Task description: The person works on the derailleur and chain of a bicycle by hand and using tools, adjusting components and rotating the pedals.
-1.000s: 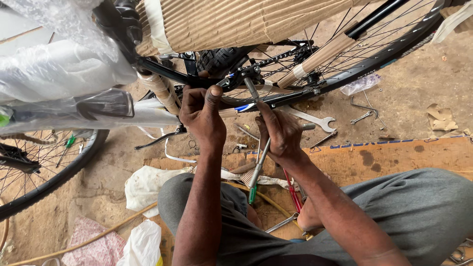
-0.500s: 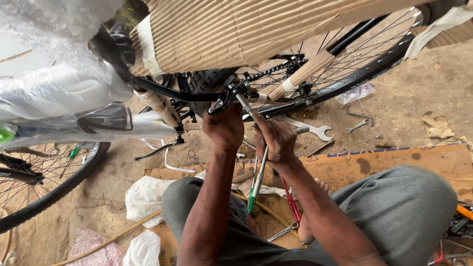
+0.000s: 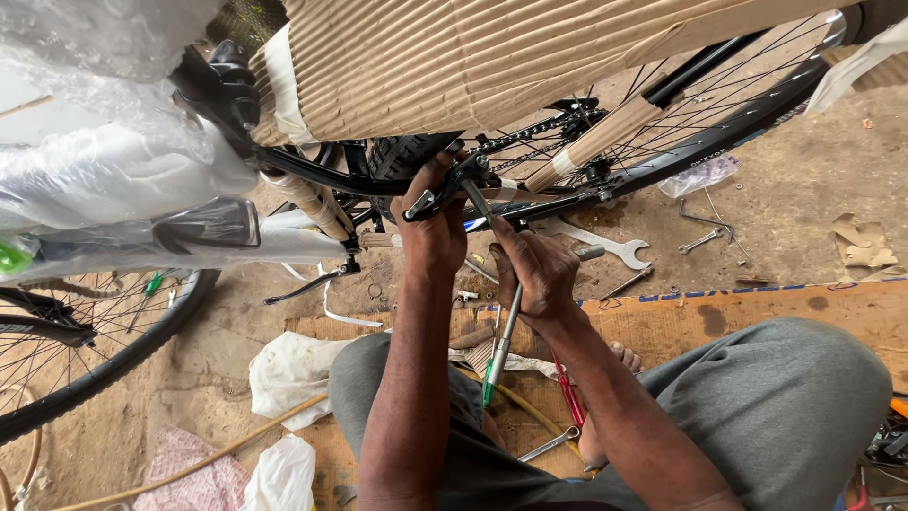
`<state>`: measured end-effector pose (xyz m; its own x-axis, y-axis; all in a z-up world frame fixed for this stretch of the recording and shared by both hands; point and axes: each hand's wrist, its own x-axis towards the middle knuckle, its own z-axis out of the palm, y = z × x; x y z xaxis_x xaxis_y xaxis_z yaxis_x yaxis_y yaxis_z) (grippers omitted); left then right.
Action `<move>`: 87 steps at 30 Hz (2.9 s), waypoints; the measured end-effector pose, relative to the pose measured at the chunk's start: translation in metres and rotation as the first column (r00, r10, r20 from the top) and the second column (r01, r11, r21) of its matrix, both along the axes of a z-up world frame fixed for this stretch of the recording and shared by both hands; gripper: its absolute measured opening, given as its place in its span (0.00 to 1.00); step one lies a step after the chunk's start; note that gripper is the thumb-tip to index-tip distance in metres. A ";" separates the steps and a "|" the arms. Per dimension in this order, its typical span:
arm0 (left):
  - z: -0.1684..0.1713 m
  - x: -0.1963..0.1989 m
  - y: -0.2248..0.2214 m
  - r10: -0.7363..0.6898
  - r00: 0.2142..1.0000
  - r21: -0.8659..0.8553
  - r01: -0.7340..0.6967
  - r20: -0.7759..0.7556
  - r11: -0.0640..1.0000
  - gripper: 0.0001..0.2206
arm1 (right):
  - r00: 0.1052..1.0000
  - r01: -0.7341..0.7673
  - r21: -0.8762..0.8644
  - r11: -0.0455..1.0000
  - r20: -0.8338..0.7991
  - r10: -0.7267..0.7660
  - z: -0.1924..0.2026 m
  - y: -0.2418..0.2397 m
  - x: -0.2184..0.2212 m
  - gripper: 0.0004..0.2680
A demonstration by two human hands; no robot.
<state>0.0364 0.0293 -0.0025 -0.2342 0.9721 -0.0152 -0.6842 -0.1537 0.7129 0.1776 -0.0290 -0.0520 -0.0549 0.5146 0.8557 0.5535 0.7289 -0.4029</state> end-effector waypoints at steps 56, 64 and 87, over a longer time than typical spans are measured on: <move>0.117 -0.084 -0.035 0.814 -0.556 0.466 0.683 -0.168 0.563 0.09 | 0.998 -0.047 0.066 0.997 -0.039 0.049 -0.015 0.019 0.011 0.16; 0.135 -0.035 0.014 0.834 -0.498 0.083 0.866 0.238 0.494 0.04 | 0.996 -0.064 0.074 0.995 -0.056 0.069 -0.020 0.017 0.014 0.18; 0.156 -0.018 0.024 0.700 -0.266 -0.145 0.871 0.663 0.469 0.18 | 0.990 -0.084 0.130 0.988 -0.103 0.097 -0.018 0.021 0.014 0.13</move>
<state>0.0186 0.0528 0.1535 0.9157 0.2835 -0.2850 -0.2456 -0.1668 -0.9549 0.1913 -0.0085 -0.0695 0.0005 0.4000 0.9165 0.4410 0.8225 -0.3592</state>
